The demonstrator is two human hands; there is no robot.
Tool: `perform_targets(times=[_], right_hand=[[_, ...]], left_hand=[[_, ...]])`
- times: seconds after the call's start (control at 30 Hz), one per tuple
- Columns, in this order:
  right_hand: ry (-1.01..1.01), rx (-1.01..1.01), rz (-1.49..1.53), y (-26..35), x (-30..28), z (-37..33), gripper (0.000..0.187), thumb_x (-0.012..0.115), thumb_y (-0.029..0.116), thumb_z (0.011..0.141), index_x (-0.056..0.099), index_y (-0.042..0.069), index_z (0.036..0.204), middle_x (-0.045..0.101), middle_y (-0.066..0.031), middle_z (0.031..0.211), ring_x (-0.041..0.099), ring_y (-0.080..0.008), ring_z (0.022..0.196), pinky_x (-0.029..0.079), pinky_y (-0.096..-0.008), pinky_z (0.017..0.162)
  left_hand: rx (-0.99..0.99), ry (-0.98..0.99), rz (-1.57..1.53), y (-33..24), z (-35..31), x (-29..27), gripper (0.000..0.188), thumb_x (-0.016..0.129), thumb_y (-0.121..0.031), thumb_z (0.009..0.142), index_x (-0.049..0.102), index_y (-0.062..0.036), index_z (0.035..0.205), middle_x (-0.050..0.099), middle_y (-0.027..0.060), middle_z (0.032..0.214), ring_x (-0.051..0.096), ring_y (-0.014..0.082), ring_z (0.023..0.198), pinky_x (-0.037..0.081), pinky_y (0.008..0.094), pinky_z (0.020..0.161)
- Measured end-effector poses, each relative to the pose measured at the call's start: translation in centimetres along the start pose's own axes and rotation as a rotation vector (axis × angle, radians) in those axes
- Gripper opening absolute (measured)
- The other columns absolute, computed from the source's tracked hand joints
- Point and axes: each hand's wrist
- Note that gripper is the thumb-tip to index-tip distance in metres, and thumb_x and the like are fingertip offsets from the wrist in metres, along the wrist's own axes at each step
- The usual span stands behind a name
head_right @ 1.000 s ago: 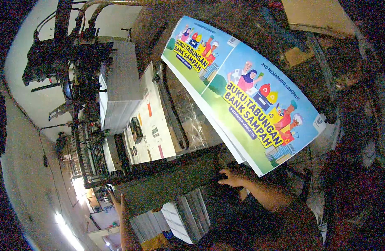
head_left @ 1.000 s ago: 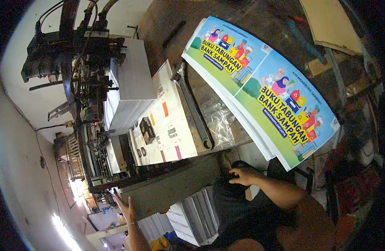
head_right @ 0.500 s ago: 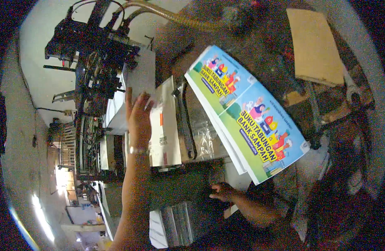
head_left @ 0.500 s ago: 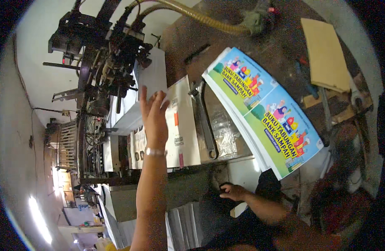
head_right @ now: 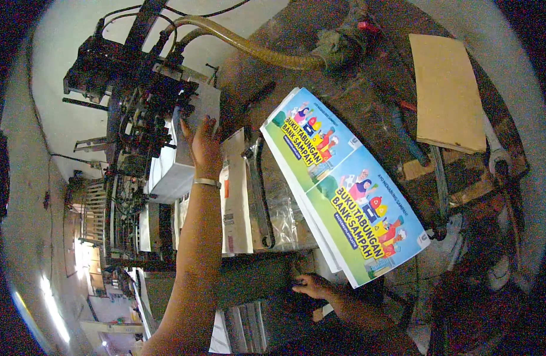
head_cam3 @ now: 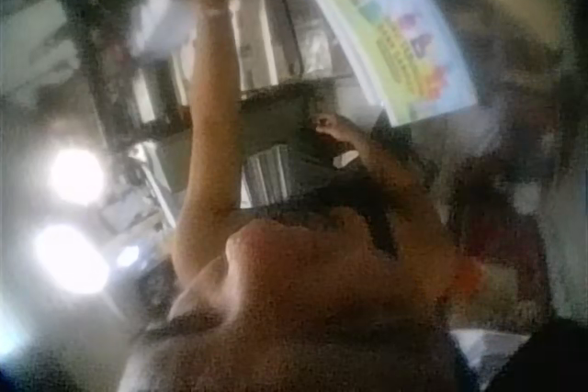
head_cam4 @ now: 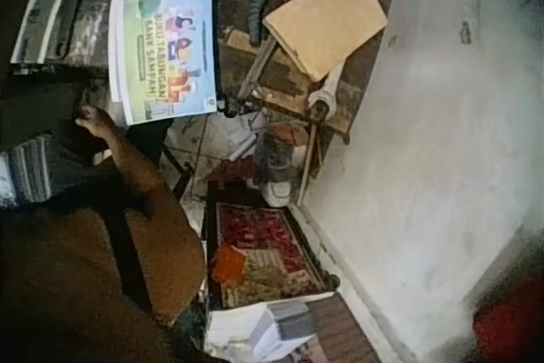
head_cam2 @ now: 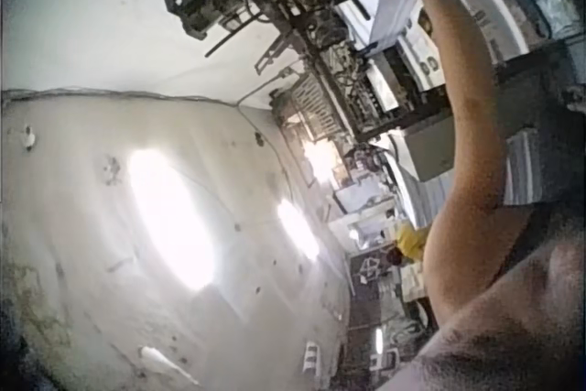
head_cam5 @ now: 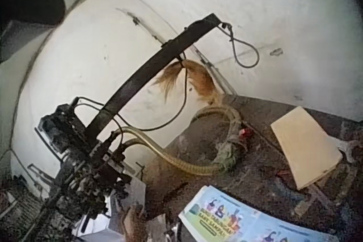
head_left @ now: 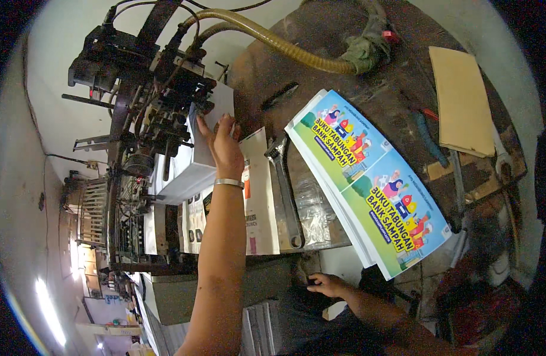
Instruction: The person organizes printed paper sheets from a stacker, folds a booklet cover, and checks the alignment of pages while standing by a printing machine.
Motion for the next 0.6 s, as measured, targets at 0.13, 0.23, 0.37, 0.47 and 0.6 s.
perform_targets(times=[0.13, 0.23, 0.37, 0.47, 0.6], right_hand=[[-0.005, -0.014, -0.021, -0.9, 0.5, 0.9, 0.075, 0.073, 0.053, 0.087, 0.050, 0.010, 0.144, 0.063, -0.0197, 0.129, 0.062, -0.0312, 0.117, 0.049, -0.0419, 0.100], [0.002, -0.014, -0.007, -1.5, 0.8, 1.2, 0.075, 0.072, 0.052, 0.087, 0.049, 0.010, 0.144, 0.063, -0.0206, 0.130, 0.063, -0.0312, 0.116, 0.049, -0.0417, 0.100], [0.021, -0.079, 0.058, 0.0, 0.3, 0.3, 0.072, 0.072, 0.050, 0.089, 0.049, 0.009, 0.144, 0.063, -0.0210, 0.130, 0.062, -0.0311, 0.116, 0.049, -0.0420, 0.100], [0.028, -0.021, 0.055, -1.1, 0.7, 0.8, 0.072, 0.071, 0.049, 0.090, 0.047, 0.009, 0.145, 0.062, -0.0222, 0.130, 0.062, -0.0324, 0.117, 0.049, -0.0433, 0.100], [0.012, -0.033, 0.060, -3.5, 1.3, 1.7, 0.073, 0.070, 0.049, 0.091, 0.045, 0.009, 0.147, 0.058, -0.0242, 0.133, 0.060, -0.0339, 0.120, 0.049, -0.0447, 0.101]], left_hand=[[0.078, -0.008, 0.041, 0.7, -0.3, 0.0, 0.090, 0.065, -0.008, 0.093, 0.006, -0.0215, 0.160, 0.055, 0.0074, 0.116, 0.056, 0.0179, 0.101, 0.045, 0.0354, 0.086], [0.121, -0.036, 0.034, 0.7, -1.2, 0.9, 0.091, 0.064, -0.007, 0.093, 0.004, -0.0208, 0.160, 0.055, 0.0075, 0.114, 0.055, 0.0177, 0.100, 0.045, 0.0355, 0.088], [0.169, -0.034, 0.024, 1.2, -1.4, 0.4, 0.093, 0.065, -0.006, 0.092, 0.002, -0.0181, 0.160, 0.056, 0.0087, 0.112, 0.055, 0.0174, 0.097, 0.046, 0.0344, 0.090], [0.200, -0.003, 0.037, 0.8, -1.4, 1.1, 0.095, 0.065, -0.005, 0.091, 0.000, -0.0150, 0.160, 0.056, 0.0094, 0.111, 0.055, 0.0171, 0.093, 0.048, 0.0323, 0.088], [0.207, 0.018, 0.009, 1.5, -1.0, 1.9, 0.097, 0.066, -0.004, 0.090, 0.000, -0.0130, 0.160, 0.056, 0.0087, 0.109, 0.055, 0.0160, 0.088, 0.050, 0.0300, 0.082]])
Point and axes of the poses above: each hand's wrist, its own z-axis towards the middle knuckle, its own x-axis out of the palm, y = z × x
